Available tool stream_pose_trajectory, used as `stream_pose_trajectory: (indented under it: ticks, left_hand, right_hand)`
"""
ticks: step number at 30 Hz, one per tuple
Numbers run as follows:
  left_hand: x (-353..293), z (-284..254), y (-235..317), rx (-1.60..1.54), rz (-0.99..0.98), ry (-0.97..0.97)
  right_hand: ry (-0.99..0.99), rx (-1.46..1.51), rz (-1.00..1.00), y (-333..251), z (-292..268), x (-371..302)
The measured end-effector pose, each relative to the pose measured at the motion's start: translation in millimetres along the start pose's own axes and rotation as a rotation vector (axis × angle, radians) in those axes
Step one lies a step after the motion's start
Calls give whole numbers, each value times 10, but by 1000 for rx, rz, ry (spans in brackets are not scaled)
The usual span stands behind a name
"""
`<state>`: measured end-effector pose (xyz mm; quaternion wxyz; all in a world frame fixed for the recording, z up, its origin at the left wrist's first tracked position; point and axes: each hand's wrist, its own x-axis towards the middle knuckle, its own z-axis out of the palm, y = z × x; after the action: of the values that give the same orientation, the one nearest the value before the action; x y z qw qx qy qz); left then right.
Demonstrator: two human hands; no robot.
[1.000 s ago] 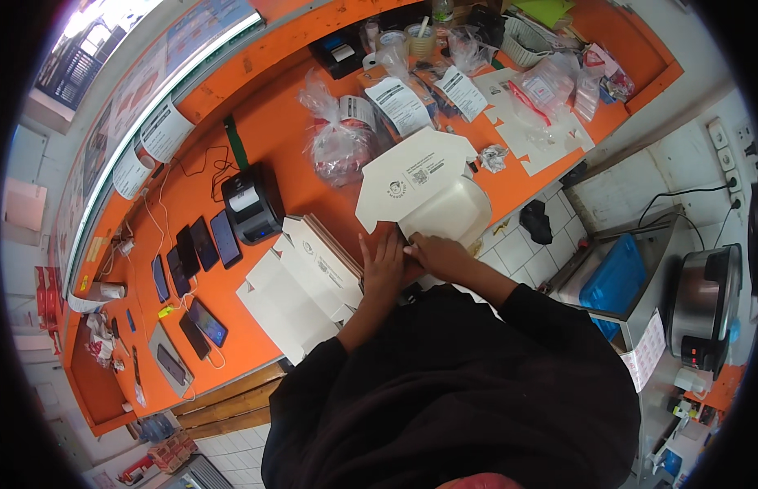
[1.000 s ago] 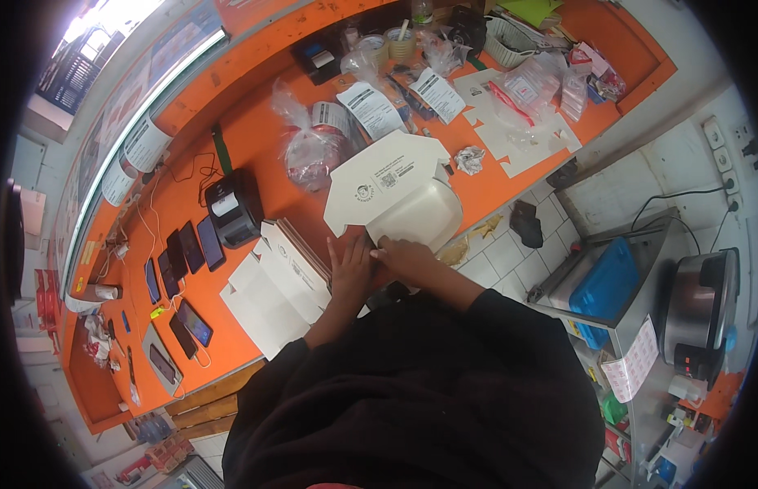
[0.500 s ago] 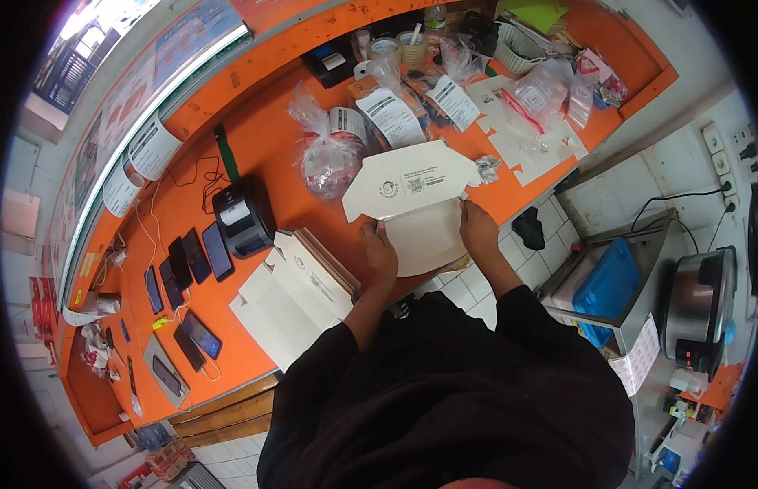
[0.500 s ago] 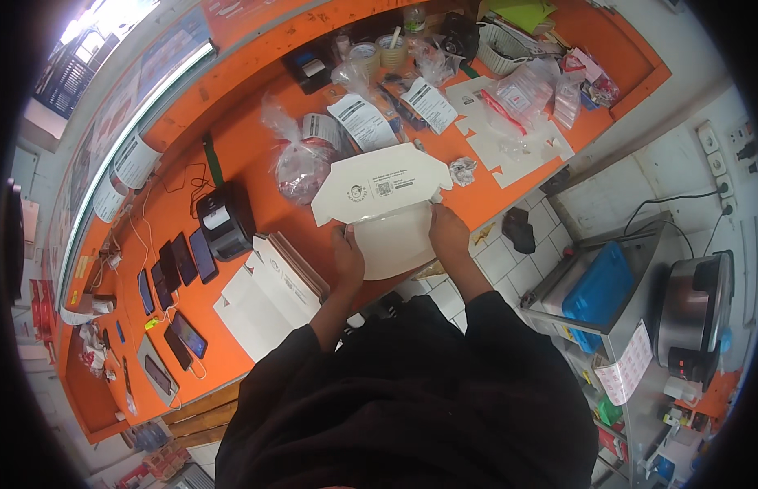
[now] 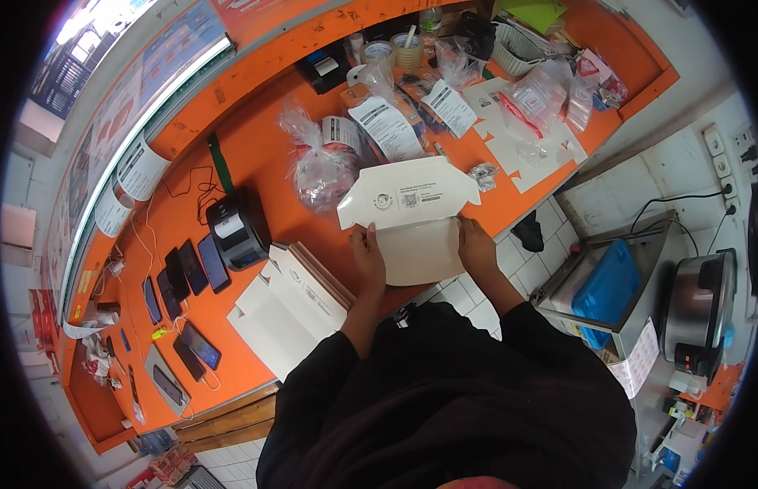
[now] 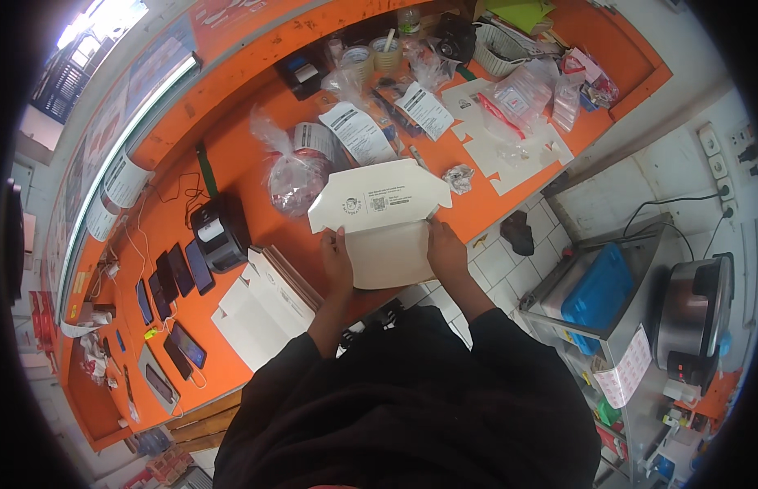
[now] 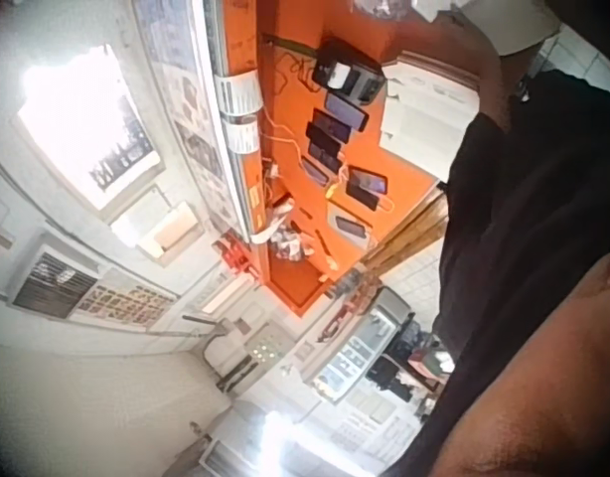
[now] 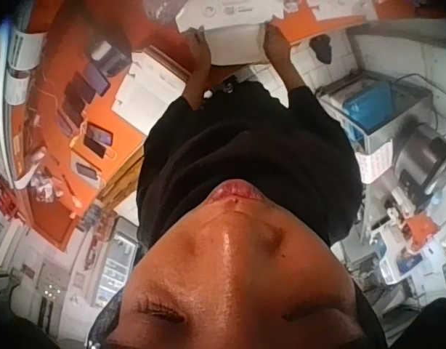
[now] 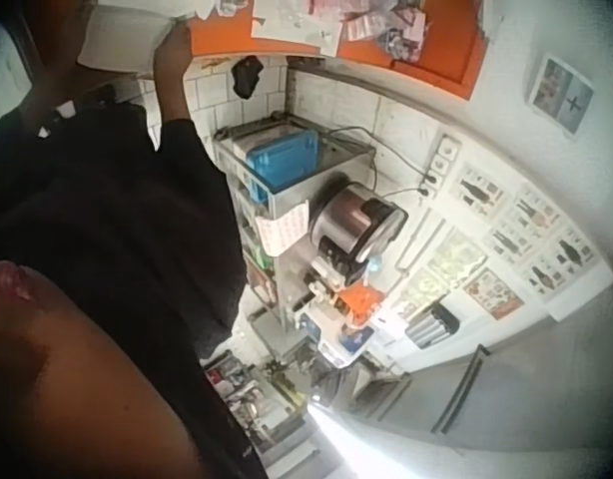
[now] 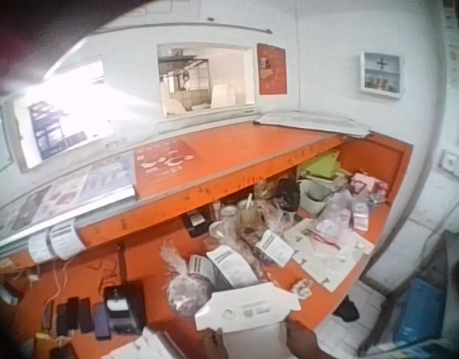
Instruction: The person assembles several cardboard food boxes by hand on a counter, folding the flaps and sides of each flat sheet to form a container shape.
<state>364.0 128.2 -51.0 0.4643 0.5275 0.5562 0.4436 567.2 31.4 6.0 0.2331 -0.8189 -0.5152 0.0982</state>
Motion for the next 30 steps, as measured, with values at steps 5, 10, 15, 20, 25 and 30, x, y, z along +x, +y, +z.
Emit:
stream_pose_trajectory:
  ticks: [5, 10, 15, 20, 25, 30]
  left_hand:
    - [-83, 44, 222, 84, -7, 48]
    - [-51, 20, 143, 337, 206, 57]
    - [-171, -67, 405, 510, 74, 0]
    - [-229, -94, 180, 495, 131, 92]
    - [-232, -101, 215, 504, 72, 32]
    - [-384, -166, 464, 338, 106, 105]
  right_hand:
    - [-11, -30, -20, 67, 100, 42]
    - [17, -2, -68, 150, 151, 44]
    - [78, -17, -109, 203, 190, 54]
    - [12, -83, -106, 142, 211, 50]
    - [-31, -114, -77, 141, 183, 74]
    - [549, 60, -382, -456, -27, 52]
